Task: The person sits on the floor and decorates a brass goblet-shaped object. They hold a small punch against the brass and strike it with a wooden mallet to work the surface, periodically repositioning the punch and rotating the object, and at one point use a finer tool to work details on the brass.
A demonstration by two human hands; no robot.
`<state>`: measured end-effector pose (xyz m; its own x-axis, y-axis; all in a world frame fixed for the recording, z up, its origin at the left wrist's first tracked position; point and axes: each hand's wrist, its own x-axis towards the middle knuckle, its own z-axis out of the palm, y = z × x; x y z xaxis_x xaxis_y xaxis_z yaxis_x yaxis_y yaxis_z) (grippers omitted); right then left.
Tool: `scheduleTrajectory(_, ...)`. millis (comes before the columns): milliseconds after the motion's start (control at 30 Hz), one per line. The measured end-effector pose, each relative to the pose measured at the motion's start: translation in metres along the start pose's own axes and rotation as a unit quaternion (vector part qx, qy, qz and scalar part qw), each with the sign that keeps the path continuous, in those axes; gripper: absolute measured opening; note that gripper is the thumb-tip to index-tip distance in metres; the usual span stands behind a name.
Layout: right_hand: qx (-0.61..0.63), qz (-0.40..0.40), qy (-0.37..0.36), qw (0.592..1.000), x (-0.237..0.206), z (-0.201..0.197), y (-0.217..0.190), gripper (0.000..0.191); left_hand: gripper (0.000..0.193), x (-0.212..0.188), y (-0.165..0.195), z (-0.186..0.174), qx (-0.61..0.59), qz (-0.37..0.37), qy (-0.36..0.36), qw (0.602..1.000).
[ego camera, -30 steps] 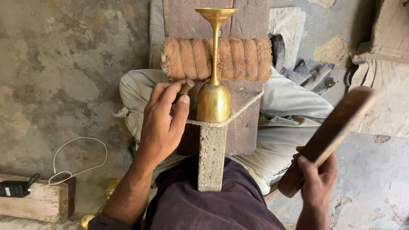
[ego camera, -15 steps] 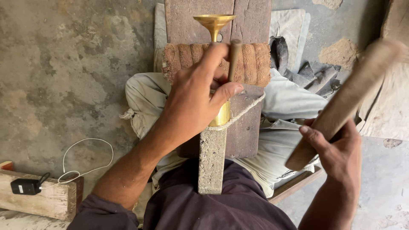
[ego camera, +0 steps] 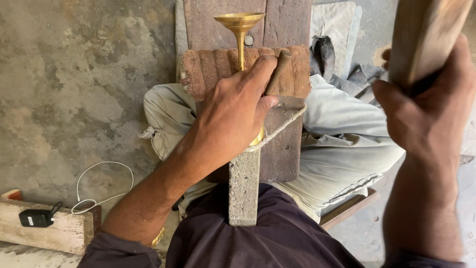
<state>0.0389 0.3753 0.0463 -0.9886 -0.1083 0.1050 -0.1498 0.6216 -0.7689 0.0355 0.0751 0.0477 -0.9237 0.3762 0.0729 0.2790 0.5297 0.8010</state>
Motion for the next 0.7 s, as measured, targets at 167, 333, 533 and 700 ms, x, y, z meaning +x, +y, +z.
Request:
scheduleTrajectory(167,-0.356,-0.163,-0.012,0.920,0.018,-0.006,-0.030,0.046,0.040,-0.003,0.002,0.004,-0.002,-0.012,-0.011,1.000)
scheduleTrajectory(333,-0.339,-0.146,-0.063,0.927,0.026,-0.009,-0.046,0.046,0.038,-0.001,-0.001,0.004,-0.015,-0.034,-0.034,0.999)
scheduleTrajectory(533,-0.288,-0.162,-0.080,0.941,0.026,-0.009,-0.046,0.046,0.040,0.000,-0.001,0.004,0.011,-0.020,-0.034,0.999)
scheduleTrajectory(700,-0.199,-0.056,-0.081,0.975,0.024,-0.013,-0.035,0.042,0.041,0.002,-0.002,0.004,-0.001,0.004,-0.032,0.999)
